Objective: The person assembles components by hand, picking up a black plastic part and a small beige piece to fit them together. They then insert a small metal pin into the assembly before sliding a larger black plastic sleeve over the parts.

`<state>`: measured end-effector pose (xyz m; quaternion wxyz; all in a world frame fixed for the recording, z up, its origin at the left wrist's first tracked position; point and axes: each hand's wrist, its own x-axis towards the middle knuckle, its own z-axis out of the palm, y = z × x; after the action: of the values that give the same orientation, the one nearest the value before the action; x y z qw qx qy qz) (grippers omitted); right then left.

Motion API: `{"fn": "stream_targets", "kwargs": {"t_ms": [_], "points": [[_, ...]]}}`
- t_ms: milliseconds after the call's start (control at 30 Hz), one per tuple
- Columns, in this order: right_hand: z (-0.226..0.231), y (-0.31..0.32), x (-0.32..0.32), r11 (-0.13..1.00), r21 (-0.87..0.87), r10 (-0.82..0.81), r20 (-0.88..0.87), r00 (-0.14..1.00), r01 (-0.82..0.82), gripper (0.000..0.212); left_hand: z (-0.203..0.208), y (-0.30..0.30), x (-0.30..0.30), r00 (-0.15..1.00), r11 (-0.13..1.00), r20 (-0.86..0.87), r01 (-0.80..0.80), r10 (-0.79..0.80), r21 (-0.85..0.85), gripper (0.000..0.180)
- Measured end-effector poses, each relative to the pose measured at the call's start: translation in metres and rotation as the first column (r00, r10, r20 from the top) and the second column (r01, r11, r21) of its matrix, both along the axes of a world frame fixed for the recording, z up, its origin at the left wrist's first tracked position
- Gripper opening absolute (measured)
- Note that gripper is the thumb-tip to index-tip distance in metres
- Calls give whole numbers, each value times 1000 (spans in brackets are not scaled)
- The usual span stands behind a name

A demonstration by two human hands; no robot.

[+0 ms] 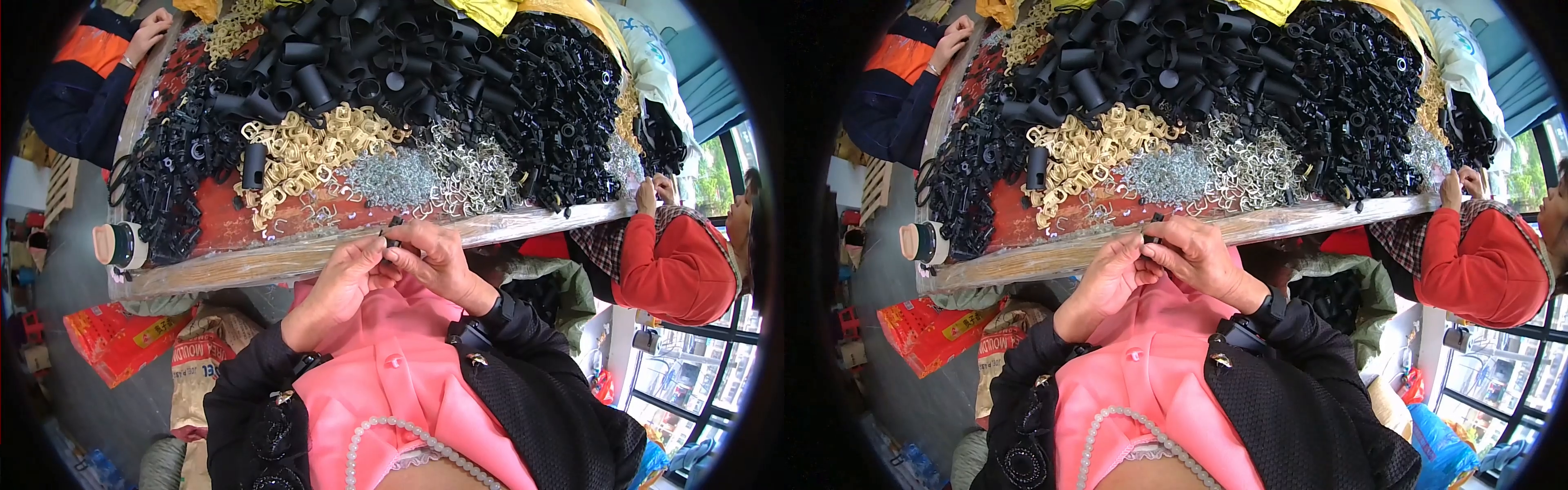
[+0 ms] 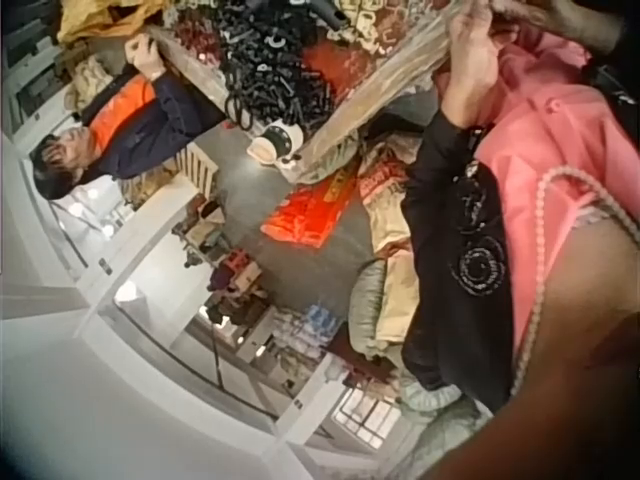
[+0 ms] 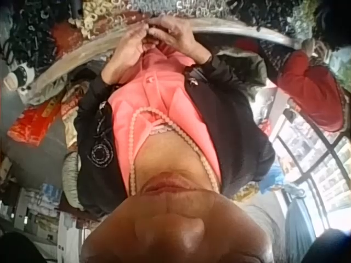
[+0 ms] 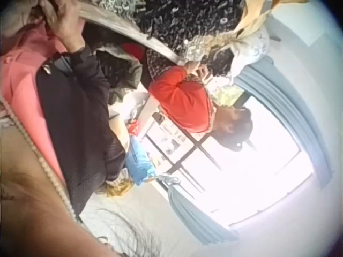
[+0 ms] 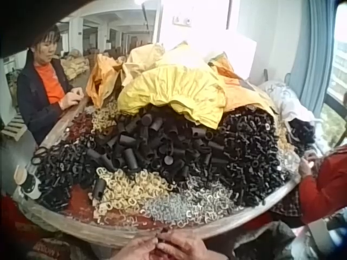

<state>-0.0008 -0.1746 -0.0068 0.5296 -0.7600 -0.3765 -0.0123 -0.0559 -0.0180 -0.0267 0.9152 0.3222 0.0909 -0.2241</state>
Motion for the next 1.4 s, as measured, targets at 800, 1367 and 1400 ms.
{"fn": "stream_targets", "kwargs": {"t_ms": [800,1367,1400], "points": [[-19,-23,183,694,-537,-85,601,794,480,46,3,4,10,1000,999,-11,-26,26,40,29],[0,-36,134,957,-92,-284,-123,951,274,25,14,18,11,988,975,10,-151,152,163,26],[10,-38,123,969,-142,-212,-50,976,203,24,15,20,15,987,970,32,-159,156,183,26]]}}
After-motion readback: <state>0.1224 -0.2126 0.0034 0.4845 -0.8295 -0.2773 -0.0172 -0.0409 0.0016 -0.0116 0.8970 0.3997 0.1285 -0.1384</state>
